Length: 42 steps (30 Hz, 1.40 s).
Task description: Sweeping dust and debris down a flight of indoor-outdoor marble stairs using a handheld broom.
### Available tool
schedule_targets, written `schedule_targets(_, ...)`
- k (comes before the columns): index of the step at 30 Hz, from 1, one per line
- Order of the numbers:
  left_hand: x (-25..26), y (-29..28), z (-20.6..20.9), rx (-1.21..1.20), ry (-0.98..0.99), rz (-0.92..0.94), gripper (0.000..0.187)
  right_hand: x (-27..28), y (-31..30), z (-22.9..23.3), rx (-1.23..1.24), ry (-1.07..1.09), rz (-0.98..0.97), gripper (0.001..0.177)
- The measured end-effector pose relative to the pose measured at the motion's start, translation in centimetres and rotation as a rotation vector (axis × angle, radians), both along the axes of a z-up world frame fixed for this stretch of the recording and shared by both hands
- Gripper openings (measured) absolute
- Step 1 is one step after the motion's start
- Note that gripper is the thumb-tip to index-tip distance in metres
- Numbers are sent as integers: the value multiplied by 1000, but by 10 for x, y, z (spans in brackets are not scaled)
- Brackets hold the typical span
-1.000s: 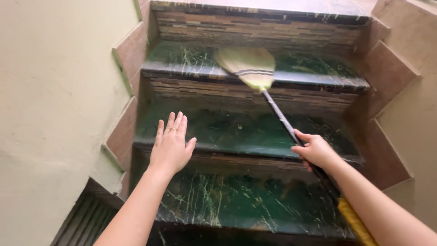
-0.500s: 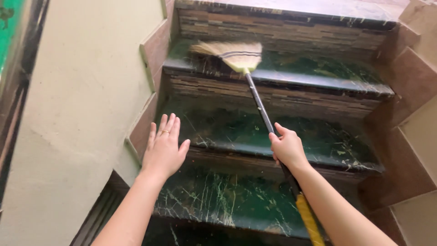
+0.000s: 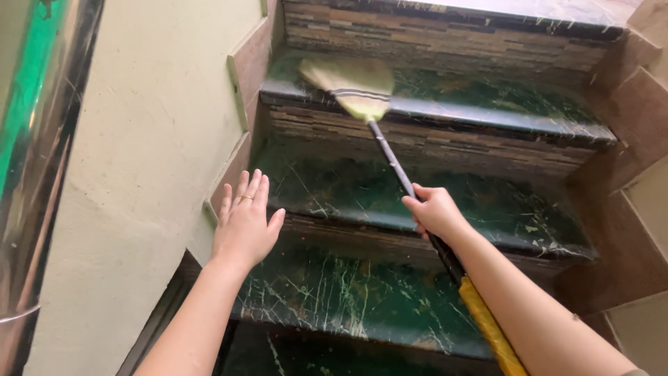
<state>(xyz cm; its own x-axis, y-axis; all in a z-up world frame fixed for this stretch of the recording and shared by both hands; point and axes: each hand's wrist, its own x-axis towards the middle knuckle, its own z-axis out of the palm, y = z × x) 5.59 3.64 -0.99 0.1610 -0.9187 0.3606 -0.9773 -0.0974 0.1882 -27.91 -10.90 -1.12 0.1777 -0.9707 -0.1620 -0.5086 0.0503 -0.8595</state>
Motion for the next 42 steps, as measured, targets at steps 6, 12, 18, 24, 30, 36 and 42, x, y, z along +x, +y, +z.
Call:
schedule_targets(6, 12, 5, -5, -4, -27, 6, 76, 14, 34, 15, -40, -20, 85, 66)
schedule_targets(12, 25, 17, -4, -3, -13, 44, 76, 28, 15, 31, -178, -1, 18, 63)
schedule_targets(18, 41, 32, -12, 4, -53, 69, 77, 51, -48, 33, -175, 118, -1, 55)
schedule_targets(24, 49, 43, -21, 23, -60, 102, 76, 50, -74, 33, -123, 218, 70, 52)
schedule_targets(30, 43, 42, -20, 36, -43, 86, 76, 44, -62, 43, -110, 290, 117, 51)
schedule_targets(36, 37, 37, -20, 12, -34, 39, 76, 50, -24, 46, -142, 349, 198, 53)
schedule_targets(42, 38, 42, -25, 49, -27, 63, 77, 45, 17, 35, -150, 300, 281, 68)
